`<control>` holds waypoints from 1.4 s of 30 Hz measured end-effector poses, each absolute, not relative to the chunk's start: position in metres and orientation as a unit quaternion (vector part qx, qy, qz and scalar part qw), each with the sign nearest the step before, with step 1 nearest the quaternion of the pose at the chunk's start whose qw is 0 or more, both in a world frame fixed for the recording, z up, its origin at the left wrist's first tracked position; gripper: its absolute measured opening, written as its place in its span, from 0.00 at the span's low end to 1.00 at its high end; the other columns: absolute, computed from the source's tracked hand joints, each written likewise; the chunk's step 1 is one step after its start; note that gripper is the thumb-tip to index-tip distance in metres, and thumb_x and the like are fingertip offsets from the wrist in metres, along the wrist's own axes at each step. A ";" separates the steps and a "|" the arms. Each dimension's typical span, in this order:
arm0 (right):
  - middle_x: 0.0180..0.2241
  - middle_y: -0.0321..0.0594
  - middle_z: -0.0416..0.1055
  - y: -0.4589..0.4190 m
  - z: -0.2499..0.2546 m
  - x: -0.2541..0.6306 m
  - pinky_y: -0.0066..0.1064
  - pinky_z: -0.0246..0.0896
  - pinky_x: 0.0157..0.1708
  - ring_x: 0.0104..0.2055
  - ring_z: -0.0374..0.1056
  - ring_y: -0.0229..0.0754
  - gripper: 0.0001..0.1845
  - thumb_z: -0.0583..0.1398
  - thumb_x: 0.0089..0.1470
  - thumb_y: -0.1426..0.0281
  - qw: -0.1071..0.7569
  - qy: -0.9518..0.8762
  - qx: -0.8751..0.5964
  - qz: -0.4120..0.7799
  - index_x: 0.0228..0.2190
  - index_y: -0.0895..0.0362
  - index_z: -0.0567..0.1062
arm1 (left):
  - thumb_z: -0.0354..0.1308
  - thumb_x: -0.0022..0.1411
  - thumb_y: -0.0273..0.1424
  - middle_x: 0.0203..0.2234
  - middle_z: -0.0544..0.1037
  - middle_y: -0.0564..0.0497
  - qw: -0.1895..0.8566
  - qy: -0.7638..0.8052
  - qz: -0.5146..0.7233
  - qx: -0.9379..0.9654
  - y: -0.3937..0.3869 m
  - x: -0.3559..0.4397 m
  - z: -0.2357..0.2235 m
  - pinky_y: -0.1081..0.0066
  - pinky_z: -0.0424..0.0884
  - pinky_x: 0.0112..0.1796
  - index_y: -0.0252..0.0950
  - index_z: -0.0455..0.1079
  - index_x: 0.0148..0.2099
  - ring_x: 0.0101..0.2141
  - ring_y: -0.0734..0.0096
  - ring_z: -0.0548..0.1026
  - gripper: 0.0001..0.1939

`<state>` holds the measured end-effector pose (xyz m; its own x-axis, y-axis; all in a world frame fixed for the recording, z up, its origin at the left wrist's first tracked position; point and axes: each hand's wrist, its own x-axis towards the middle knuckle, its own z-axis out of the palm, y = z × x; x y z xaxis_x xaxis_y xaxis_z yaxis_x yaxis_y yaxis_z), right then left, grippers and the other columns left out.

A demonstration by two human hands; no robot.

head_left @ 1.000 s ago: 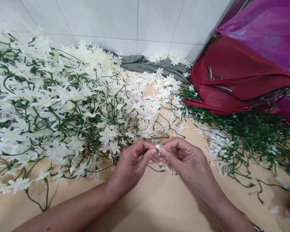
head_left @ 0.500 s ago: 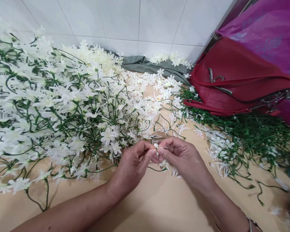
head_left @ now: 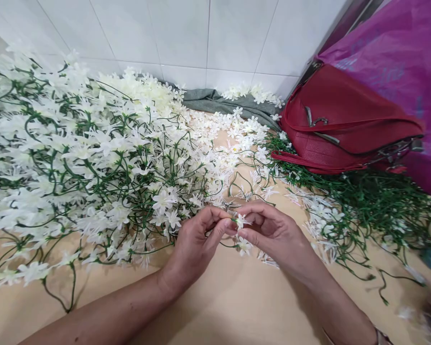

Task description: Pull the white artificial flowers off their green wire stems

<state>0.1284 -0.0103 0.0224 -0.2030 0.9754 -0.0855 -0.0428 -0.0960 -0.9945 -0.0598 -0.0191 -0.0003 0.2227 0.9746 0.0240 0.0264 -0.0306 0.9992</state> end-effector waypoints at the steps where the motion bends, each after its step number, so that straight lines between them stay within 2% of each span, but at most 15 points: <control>1: 0.33 0.37 0.74 -0.012 0.022 0.128 0.30 0.73 0.34 0.33 0.72 0.38 0.12 0.73 0.50 0.63 0.446 -0.523 -0.458 0.564 0.37 0.52 0.81 | 0.58 0.72 0.34 0.32 0.83 0.50 0.539 0.440 0.441 0.567 -0.019 -0.060 -0.001 0.72 0.78 0.40 0.36 0.72 0.43 0.36 0.70 0.83 0.07; 3: 0.32 0.39 0.76 -0.014 0.020 0.128 0.30 0.72 0.33 0.32 0.73 0.39 0.08 0.72 0.53 0.64 0.453 -0.534 -0.472 0.535 0.34 0.53 0.82 | 0.58 0.72 0.34 0.32 0.83 0.49 0.536 0.439 0.442 0.570 -0.019 -0.059 -0.001 0.71 0.78 0.40 0.35 0.72 0.43 0.35 0.70 0.82 0.07; 8: 0.32 0.41 0.80 -0.017 0.016 0.128 0.33 0.73 0.35 0.35 0.76 0.43 0.05 0.70 0.55 0.65 0.447 -0.548 -0.507 0.493 0.32 0.54 0.81 | 0.58 0.72 0.34 0.31 0.82 0.49 0.530 0.439 0.438 0.579 -0.019 -0.059 -0.002 0.72 0.77 0.39 0.35 0.73 0.41 0.34 0.70 0.81 0.08; 12: 0.30 0.37 0.80 -0.018 0.017 0.122 0.41 0.72 0.49 0.37 0.77 0.43 0.04 0.69 0.55 0.69 0.480 -0.576 -0.491 0.443 0.28 0.52 0.80 | 0.57 0.73 0.34 0.30 0.82 0.49 0.530 0.441 0.437 0.578 -0.019 -0.060 -0.001 0.72 0.77 0.38 0.35 0.72 0.41 0.33 0.70 0.82 0.08; 15: 0.29 0.35 0.80 -0.018 0.019 0.118 0.48 0.64 0.61 0.34 0.76 0.42 0.07 0.68 0.56 0.72 0.489 -0.595 -0.484 0.416 0.27 0.50 0.79 | 0.57 0.73 0.33 0.30 0.82 0.50 0.518 0.444 0.433 0.589 -0.020 -0.061 0.000 0.73 0.76 0.37 0.36 0.72 0.41 0.33 0.70 0.82 0.08; 20: 0.25 0.33 0.80 -0.017 0.019 0.113 0.54 0.58 0.66 0.29 0.75 0.42 0.08 0.68 0.57 0.71 0.481 -0.619 -0.477 0.398 0.27 0.50 0.79 | 0.56 0.73 0.31 0.30 0.82 0.51 0.491 0.452 0.420 0.615 -0.020 -0.062 0.002 0.74 0.74 0.36 0.37 0.71 0.40 0.33 0.71 0.81 0.07; 24: 0.25 0.32 0.80 -0.017 0.019 0.109 0.56 0.57 0.66 0.28 0.74 0.42 0.09 0.67 0.57 0.73 0.493 -0.635 -0.470 0.365 0.26 0.49 0.79 | 0.55 0.73 0.31 0.29 0.82 0.52 0.472 0.456 0.421 0.626 -0.021 -0.062 0.002 0.75 0.73 0.34 0.37 0.71 0.40 0.31 0.71 0.80 0.07; 27: 0.27 0.33 0.80 -0.018 0.022 0.111 0.52 0.60 0.64 0.30 0.75 0.42 0.08 0.67 0.57 0.72 0.487 -0.624 -0.481 0.376 0.27 0.50 0.80 | 0.56 0.73 0.33 0.30 0.82 0.51 0.494 0.452 0.427 0.607 -0.021 -0.061 0.002 0.74 0.74 0.36 0.37 0.71 0.40 0.32 0.70 0.82 0.07; 28: 0.28 0.34 0.80 -0.018 0.023 0.112 0.48 0.65 0.60 0.32 0.76 0.42 0.06 0.67 0.57 0.71 0.485 -0.611 -0.490 0.390 0.28 0.50 0.80 | 0.57 0.73 0.34 0.31 0.83 0.50 0.505 0.449 0.432 0.597 -0.021 -0.060 0.001 0.73 0.75 0.37 0.37 0.71 0.41 0.34 0.69 0.82 0.07; 30: 0.31 0.37 0.80 -0.018 0.026 0.116 0.40 0.72 0.46 0.33 0.76 0.43 0.03 0.67 0.58 0.66 0.483 -0.570 -0.509 0.426 0.32 0.51 0.81 | 0.56 0.74 0.35 0.33 0.82 0.50 0.531 0.439 0.442 0.574 -0.021 -0.060 0.000 0.71 0.76 0.40 0.37 0.70 0.42 0.36 0.68 0.83 0.07; 32: 0.32 0.38 0.79 -0.016 0.028 0.122 0.33 0.71 0.36 0.33 0.74 0.42 0.06 0.67 0.59 0.63 0.493 -0.533 -0.531 0.437 0.36 0.52 0.80 | 0.55 0.75 0.36 0.35 0.82 0.50 0.556 0.427 0.456 0.548 -0.021 -0.059 0.000 0.70 0.77 0.41 0.37 0.69 0.44 0.37 0.68 0.84 0.08; 33: 0.31 0.37 0.78 -0.014 0.029 0.126 0.32 0.69 0.34 0.32 0.73 0.41 0.07 0.66 0.60 0.62 0.502 -0.522 -0.542 0.426 0.37 0.52 0.80 | 0.55 0.75 0.36 0.35 0.82 0.50 0.567 0.422 0.462 0.536 -0.021 -0.059 0.000 0.70 0.77 0.42 0.37 0.68 0.44 0.37 0.68 0.85 0.08; 36: 0.29 0.36 0.75 -0.009 0.026 0.136 0.32 0.66 0.38 0.34 0.71 0.40 0.08 0.65 0.61 0.62 0.525 -0.513 -0.573 0.364 0.36 0.53 0.79 | 0.54 0.75 0.36 0.35 0.82 0.51 0.590 0.408 0.477 0.507 -0.021 -0.059 0.003 0.70 0.77 0.41 0.38 0.66 0.46 0.38 0.68 0.85 0.07; 42: 0.34 0.37 0.76 -0.001 0.010 0.154 0.34 0.64 0.41 0.38 0.71 0.43 0.07 0.64 0.63 0.63 0.511 -0.538 -0.613 0.272 0.38 0.54 0.79 | 0.55 0.75 0.36 0.32 0.82 0.50 0.593 0.369 0.481 0.530 -0.025 -0.063 0.011 0.69 0.77 0.40 0.37 0.68 0.43 0.34 0.69 0.83 0.08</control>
<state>0.1541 -0.0007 0.0104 0.2725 0.9374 0.2167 0.3825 0.1011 -0.9184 -0.0634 -0.0250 0.0109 0.2652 0.9614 0.0732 -0.1789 -0.0255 0.9835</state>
